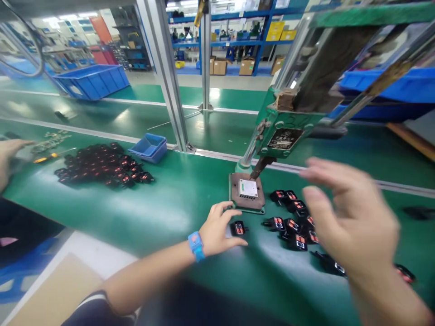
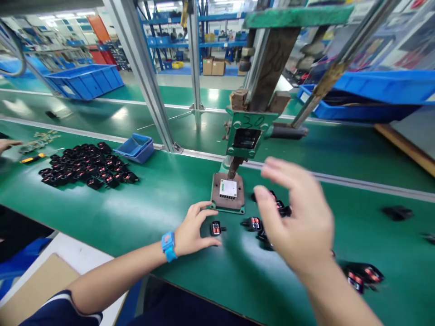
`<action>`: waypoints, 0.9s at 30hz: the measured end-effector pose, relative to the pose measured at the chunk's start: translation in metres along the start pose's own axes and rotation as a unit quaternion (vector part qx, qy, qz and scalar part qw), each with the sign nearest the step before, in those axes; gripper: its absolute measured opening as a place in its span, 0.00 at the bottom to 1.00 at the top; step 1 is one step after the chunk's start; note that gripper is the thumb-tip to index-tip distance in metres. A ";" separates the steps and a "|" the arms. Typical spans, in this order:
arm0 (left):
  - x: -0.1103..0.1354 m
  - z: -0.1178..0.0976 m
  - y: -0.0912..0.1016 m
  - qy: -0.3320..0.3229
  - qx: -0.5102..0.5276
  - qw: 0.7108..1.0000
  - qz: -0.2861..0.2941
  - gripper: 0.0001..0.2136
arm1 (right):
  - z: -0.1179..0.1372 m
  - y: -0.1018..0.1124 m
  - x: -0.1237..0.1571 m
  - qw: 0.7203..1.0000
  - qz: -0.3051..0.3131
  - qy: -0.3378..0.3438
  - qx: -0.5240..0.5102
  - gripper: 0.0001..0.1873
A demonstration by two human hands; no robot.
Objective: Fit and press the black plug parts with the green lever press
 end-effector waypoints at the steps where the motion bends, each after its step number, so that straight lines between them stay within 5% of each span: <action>1: -0.001 0.000 0.001 -0.001 0.013 1.000 0.002 0.24 | -0.001 -0.010 0.012 1.000 0.018 -0.002 -0.015 0.11; 4: -0.004 0.001 0.001 0.019 0.076 0.997 0.008 0.06 | -0.014 -0.039 0.059 0.988 0.132 -0.052 -0.056 0.09; 9: -0.005 0.005 -0.004 0.086 0.193 0.977 0.011 0.04 | -0.024 -0.071 0.106 0.931 0.292 -0.134 -0.176 0.10; 15: -0.005 0.004 -0.006 0.092 0.216 0.972 -0.001 0.05 | -0.015 -0.091 0.109 0.890 0.315 -0.228 -0.237 0.09; 21: -0.006 0.006 -0.005 0.101 0.212 0.972 -0.006 0.05 | -0.016 -0.095 0.109 0.876 0.325 -0.250 -0.255 0.10; 27: 0.002 0.023 -0.002 0.219 0.271 0.937 -0.022 0.08 | -0.018 -0.092 0.112 0.883 0.319 -0.245 -0.242 0.11</action>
Point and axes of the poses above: each hand's wrist, its own x-axis away from the middle knuckle, its own y-axis out of the back of the hand, z = x × y, the point moved 3 cm from there along -x, towards the middle knuckle, and after that the axes turned 1 degree about y, right-handed, at the moved point
